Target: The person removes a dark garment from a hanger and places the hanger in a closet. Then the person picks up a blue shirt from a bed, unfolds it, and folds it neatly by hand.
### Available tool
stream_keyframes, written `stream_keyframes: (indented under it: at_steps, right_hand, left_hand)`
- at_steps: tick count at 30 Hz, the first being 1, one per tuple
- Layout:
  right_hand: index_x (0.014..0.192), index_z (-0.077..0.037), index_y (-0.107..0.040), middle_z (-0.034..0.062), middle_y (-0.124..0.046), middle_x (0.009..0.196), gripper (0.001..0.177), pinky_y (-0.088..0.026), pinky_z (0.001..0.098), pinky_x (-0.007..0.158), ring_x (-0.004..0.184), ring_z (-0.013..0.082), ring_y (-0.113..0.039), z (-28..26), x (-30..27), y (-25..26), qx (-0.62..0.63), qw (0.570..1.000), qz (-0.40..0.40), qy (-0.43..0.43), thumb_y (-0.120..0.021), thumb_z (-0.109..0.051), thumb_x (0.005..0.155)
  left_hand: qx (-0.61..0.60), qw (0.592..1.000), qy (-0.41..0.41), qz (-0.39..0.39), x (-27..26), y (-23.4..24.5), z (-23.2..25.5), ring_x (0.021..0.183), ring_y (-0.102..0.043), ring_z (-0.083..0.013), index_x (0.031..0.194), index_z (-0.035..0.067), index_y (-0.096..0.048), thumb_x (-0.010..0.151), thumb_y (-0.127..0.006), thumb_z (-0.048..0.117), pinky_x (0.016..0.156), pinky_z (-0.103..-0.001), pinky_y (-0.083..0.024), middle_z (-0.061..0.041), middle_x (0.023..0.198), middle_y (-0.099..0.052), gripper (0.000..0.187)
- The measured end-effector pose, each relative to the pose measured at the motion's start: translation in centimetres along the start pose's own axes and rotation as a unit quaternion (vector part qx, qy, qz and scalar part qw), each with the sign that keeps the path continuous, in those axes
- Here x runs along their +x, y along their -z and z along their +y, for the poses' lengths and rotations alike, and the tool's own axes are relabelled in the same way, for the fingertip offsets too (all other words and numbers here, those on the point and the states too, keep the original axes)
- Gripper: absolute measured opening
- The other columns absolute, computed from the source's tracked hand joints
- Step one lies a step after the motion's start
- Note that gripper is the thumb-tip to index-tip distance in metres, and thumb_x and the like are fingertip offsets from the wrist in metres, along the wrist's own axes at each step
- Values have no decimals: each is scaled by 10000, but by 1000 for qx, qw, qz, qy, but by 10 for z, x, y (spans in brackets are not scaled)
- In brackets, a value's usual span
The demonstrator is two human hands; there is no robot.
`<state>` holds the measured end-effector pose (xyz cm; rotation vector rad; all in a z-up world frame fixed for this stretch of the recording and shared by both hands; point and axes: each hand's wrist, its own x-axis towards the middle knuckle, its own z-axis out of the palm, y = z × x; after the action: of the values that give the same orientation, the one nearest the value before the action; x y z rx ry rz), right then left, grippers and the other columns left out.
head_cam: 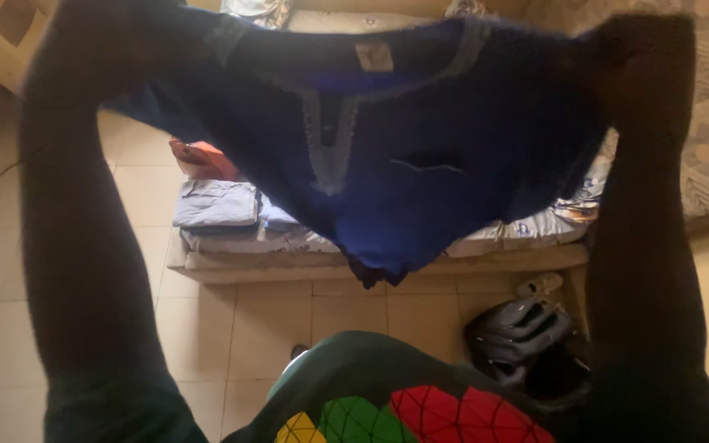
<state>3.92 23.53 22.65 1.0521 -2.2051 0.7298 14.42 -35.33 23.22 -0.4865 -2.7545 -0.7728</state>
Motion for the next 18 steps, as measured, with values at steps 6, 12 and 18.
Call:
stream_keyframes:
  at_steps: [6,12,18]
  right_hand:
    - [1057,-16,-734,94,-722,978,286,-569,304,781,868,164,-705,5,25,-17,3,999,51,12,-760,-280,952]
    - [1035,-7,-755,93,-731,956,168,-538,295,760,844,163,-695,-23,45,-52,60,997,49,22,-717,-157,971]
    - [848,-14,-673,53,-612,755,217,-419,275,630,666,118,-543,-93,34,-48,285,957,-9,-60,-701,-160,1007]
  left_hand:
    - [68,996,56,34,-37,20,16,694,-664,-179,1072,19,-752,1008,-799,326,616,-338,-531,-114,857,-722,317]
    - [119,989,88,9,-94,36,10,610,-682,-178,1002,11,-788,984,-747,365,604,-321,-525,-127,752,-739,357]
    - [5,989,139,53,-176,45,-17,658,-702,-194,970,22,-786,834,-807,343,649,-346,-545,-113,768,-752,349]
